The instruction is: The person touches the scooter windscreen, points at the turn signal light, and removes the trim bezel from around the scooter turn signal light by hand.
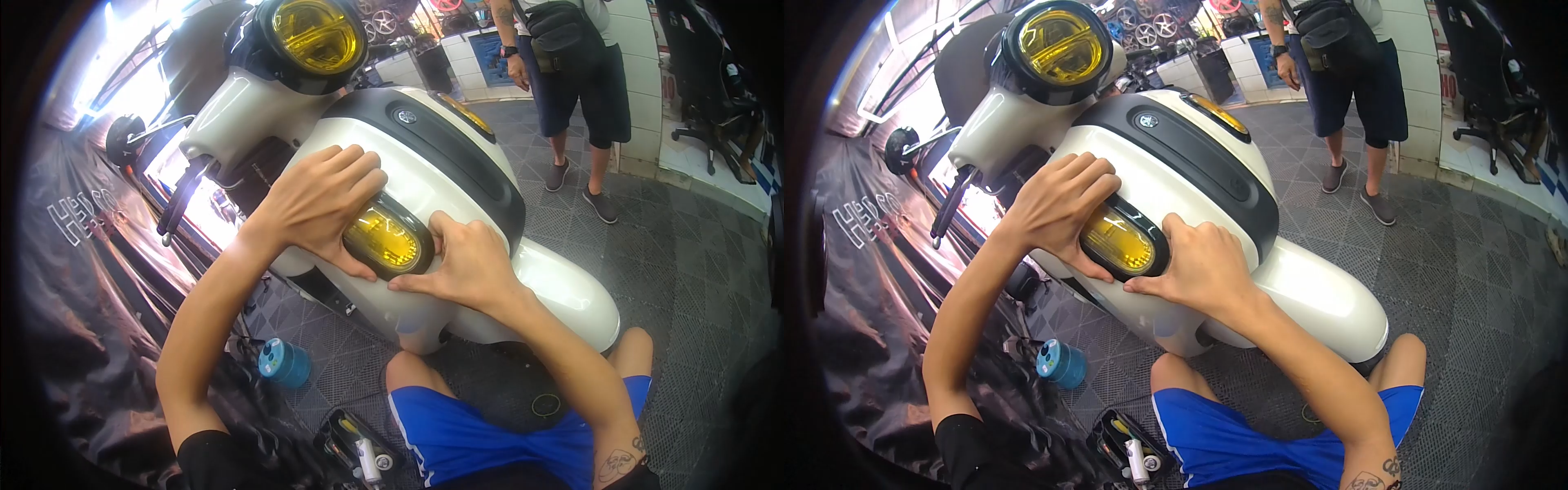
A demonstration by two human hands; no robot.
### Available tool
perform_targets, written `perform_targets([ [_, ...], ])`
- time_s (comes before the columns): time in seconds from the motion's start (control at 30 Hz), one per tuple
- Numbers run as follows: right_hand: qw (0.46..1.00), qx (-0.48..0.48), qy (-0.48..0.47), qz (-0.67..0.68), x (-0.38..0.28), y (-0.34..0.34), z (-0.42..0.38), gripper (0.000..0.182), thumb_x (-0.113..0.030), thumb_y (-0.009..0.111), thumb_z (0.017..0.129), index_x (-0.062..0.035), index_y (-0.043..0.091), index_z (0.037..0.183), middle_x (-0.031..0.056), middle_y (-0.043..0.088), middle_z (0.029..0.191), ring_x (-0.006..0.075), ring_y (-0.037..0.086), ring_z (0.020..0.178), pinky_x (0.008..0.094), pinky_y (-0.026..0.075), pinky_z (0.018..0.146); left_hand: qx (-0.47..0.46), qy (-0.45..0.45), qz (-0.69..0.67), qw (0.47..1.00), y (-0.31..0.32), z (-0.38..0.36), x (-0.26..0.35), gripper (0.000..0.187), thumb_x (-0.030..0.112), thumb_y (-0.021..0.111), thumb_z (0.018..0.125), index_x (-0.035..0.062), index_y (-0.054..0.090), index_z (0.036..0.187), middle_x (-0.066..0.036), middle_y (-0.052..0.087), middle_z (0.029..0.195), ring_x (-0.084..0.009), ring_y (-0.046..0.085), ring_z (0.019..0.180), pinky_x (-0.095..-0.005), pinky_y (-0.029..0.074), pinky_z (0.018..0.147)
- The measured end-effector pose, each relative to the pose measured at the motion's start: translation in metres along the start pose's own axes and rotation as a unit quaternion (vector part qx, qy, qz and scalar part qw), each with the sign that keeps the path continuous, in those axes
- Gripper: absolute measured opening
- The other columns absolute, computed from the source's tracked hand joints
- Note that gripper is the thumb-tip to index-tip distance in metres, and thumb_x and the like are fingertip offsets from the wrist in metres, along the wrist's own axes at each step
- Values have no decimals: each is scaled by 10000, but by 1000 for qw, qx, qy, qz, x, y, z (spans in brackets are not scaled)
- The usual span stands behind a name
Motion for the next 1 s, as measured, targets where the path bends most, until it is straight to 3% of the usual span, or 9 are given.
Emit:
perform_targets([
  [0.3, 1000, 9, -9, -13, 0, -1, 0, 729, -635, 926, 561, -19, 585, 748, 123, 600, 602, 280, 666, 587, 364, 523, 587, -15, 2, -70, 997, 5, 9, -6, 982, 790, 832, 490, 4, 478, 960, -136, 503, 963, -294, 507, 871, -390, 445, 814],
  [0.7, 1000, 2, -12, -6, 1, -1, 1, 730, -626, 934, 560, -16, 581, 751, 120, 598, 610, 271, 664, 587, 359, 518, 583, -34, 3, -68, 997, 4, 11, -6, 925, 710, 848, 534, -46, 493, 932, -172, 555, 996, -314, 555, 938, -398, 472, 880],
  [0.93, 1000, 0, -14, -2, 1, 1, 1, 735, -638, 927, 561, -15, 588, 754, 117, 604, 613, 277, 665, 591, 361, 518, 586, -33, 5, -83, 996, 11, 10, -7, 979, 738, 862, 501, -14, 438, 963, -168, 488, 992, -321, 511, 914, -412, 447, 861],
  [1.0, 1000, 1, -24, -5, 1, 0, 1, 732, -621, 920, 579, -3, 619, 828, 146, 630, 611, 321, 687, 606, 403, 541, 607, -42, 5, -82, 996, 12, 10, -8, 981, 737, 862, 501, -15, 438, 967, -168, 489, 995, -321, 513, 916, -414, 447, 862],
])
Point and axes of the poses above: each hand's wrist, its own z-axis towards the middle knuckle, its own y-axis out of the palm, x = y × z, the point moved 5 cm from there along z, towards the middle knuckle
